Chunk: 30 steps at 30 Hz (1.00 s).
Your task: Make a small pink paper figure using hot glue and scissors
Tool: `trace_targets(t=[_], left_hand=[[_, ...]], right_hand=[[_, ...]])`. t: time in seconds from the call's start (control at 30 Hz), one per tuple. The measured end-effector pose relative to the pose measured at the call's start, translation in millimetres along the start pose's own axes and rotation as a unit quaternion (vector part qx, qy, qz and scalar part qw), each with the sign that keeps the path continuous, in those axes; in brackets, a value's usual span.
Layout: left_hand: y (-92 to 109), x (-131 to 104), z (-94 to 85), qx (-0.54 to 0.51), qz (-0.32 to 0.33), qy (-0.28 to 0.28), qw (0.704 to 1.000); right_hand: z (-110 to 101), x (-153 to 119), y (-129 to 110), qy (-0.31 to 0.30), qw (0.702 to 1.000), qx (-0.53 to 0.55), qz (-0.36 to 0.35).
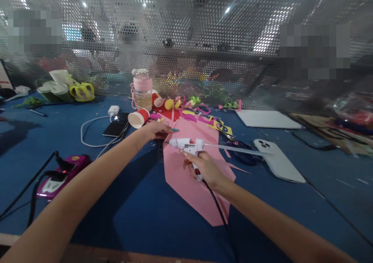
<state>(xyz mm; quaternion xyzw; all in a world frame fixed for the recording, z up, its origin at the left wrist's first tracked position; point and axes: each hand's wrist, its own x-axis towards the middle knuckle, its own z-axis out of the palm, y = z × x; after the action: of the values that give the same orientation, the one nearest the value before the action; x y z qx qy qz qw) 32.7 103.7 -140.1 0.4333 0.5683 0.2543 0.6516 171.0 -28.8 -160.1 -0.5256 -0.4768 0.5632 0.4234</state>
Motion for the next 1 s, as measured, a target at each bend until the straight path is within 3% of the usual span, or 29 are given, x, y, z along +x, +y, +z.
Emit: trace_targets(t=[0.17, 0.53, 0.77, 1.0], left_hand=[[1.0, -3.4, 0.8, 0.006, -0.001, 0.002, 1.000], [1.0, 0.2, 0.0, 0.016, 0.004, 0.001, 1.000], [0.9, 1.8, -2.2, 0.022, 0.012, -0.001, 1.000], [-3.2, 11.0, -4.9, 0.036, 0.030, -0.030, 0.998]], right_hand=[[-2.3, -0.5, 0.2, -0.002, 1.000, -0.006, -0.016], [-2.0, 9.8, -2.7, 0.061, 0.997, 0.008, -0.044], [0.4, 3.0, 0.2, 0.017, 1.000, -0.016, -0.020], [-3.3, 9.0, -1.9, 0.053, 0.997, -0.015, -0.052]])
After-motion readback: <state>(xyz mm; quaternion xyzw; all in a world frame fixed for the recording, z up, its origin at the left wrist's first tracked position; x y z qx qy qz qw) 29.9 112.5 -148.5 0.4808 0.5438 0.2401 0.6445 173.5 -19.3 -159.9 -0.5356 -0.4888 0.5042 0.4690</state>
